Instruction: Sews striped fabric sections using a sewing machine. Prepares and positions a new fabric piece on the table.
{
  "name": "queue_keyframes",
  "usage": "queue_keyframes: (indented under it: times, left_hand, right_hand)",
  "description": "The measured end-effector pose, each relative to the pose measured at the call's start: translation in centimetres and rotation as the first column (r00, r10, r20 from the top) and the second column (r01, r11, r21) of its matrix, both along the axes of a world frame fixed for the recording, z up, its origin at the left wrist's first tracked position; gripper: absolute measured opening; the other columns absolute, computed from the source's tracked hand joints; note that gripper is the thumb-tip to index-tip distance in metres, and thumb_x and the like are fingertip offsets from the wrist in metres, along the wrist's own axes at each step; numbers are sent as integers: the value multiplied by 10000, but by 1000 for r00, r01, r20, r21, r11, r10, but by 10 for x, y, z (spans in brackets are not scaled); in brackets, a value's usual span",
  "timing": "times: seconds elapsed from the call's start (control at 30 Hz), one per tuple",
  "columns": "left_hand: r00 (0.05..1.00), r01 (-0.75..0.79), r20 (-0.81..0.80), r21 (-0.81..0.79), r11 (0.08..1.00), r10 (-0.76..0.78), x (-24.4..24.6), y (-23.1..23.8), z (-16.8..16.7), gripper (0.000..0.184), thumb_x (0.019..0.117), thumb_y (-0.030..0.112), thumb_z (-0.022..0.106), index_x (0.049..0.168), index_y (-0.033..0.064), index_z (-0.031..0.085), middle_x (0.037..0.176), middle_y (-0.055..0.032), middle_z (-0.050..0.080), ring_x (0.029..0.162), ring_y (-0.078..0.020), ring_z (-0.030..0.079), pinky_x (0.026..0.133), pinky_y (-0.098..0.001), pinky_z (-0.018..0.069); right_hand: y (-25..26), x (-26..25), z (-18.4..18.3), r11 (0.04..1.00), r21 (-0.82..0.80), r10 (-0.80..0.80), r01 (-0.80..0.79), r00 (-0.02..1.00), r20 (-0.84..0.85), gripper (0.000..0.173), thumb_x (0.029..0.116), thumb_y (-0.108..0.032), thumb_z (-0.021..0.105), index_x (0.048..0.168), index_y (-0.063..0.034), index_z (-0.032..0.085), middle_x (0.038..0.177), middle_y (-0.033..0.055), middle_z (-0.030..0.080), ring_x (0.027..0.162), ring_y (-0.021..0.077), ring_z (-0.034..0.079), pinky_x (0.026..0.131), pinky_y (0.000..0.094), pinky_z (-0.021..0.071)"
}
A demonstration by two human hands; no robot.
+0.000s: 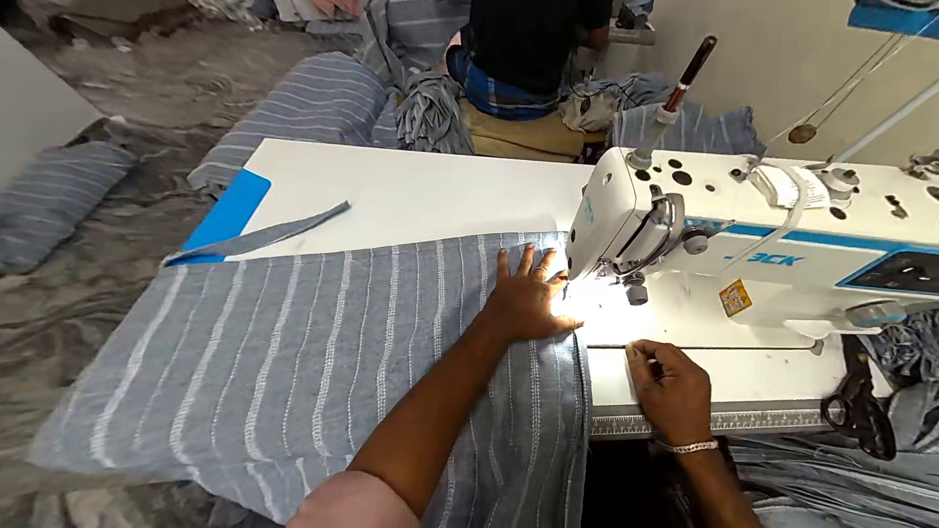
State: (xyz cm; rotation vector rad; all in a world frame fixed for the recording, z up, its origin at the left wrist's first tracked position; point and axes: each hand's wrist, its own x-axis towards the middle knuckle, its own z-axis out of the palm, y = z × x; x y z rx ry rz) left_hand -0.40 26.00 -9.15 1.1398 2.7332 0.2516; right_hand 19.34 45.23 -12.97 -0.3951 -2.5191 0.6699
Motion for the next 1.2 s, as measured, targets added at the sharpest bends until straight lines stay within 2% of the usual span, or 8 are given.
queue_keyframes:
  times: [0.13,0.2,0.33,0.47,0.57,0.87,1.03,1.2]
  left_hand:
    - [999,50,19,29,998,-50,-3,-1,3,951,799,887,487,1515,263,529,1701,-89,271,1585,-410,115,1172,-782,5]
    - [995,16,97,217,976,-38,-9,-17,5,858,862,667,669,1539,173,486,1640,-83,399,1568,-349,228,1229,-701,67]
    - [865,-497,225,508,703,449,9,-130,41,600,1017,477,609,1510,148,517,1513,-127,549,1401,-308,524,1146,-588,426]
    - [520,-849,170,214,484,837,46,-300,31,849,965,603,612,1527,-9,438,1486,-409,419,1385,-646,353,1044,-873,241]
    - [406,-912,43,84,401,913,36,-329,6,1016,918,794,461,1615,70,305,1626,-402,165,1464,-684,114,1027,-930,37]
    - [692,-682,-58,275,678,719,-66,-329,5,710,1015,601,502,1470,57,542,1527,-280,474,1427,-565,376,1086,-846,219]
    - [677,-669,-154,278,689,720,-58,-319,5,604,1045,513,513,1377,20,616,1444,-307,543,1371,-593,422,1052,-858,224]
    - [852,-440,-59,458,772,520,-9,-218,52,301,1058,185,579,1245,-25,685,1323,-258,647,1250,-472,602,1039,-716,436]
  right_hand:
    - [-6,-5,10,995,-91,-30,35,998,52,208,1000,-289,631,1066,-153,773,916,-18,726,688,95,653,610,337,568]
    - [-16,-16,22,984,-172,55,-47,998,43,200,1008,-219,645,1147,-111,741,1019,23,740,784,109,714,686,338,634]
    - [-46,-44,39,964,-169,219,-204,973,72,295,992,-229,684,1251,-87,679,963,27,736,801,133,725,704,354,643]
    - [-65,-62,42,987,-131,127,-90,940,316,407,982,-306,695,1338,-117,638,971,51,738,806,234,711,737,482,596]
    - [-67,-65,48,987,-160,77,-16,923,378,413,996,-292,686,1346,-92,594,928,75,724,772,263,697,684,509,579]
    - [-47,-35,55,966,-257,128,-11,889,440,268,1077,-265,530,1231,-147,715,995,53,695,859,195,676,788,436,578]
    - [-41,-57,37,887,-192,436,-419,898,54,212,1044,-140,534,1065,-128,745,1154,34,661,873,124,665,759,333,606]
    - [-50,-47,64,782,-558,527,-276,771,357,287,1092,-237,492,1066,-72,726,790,34,672,630,126,605,616,334,532]
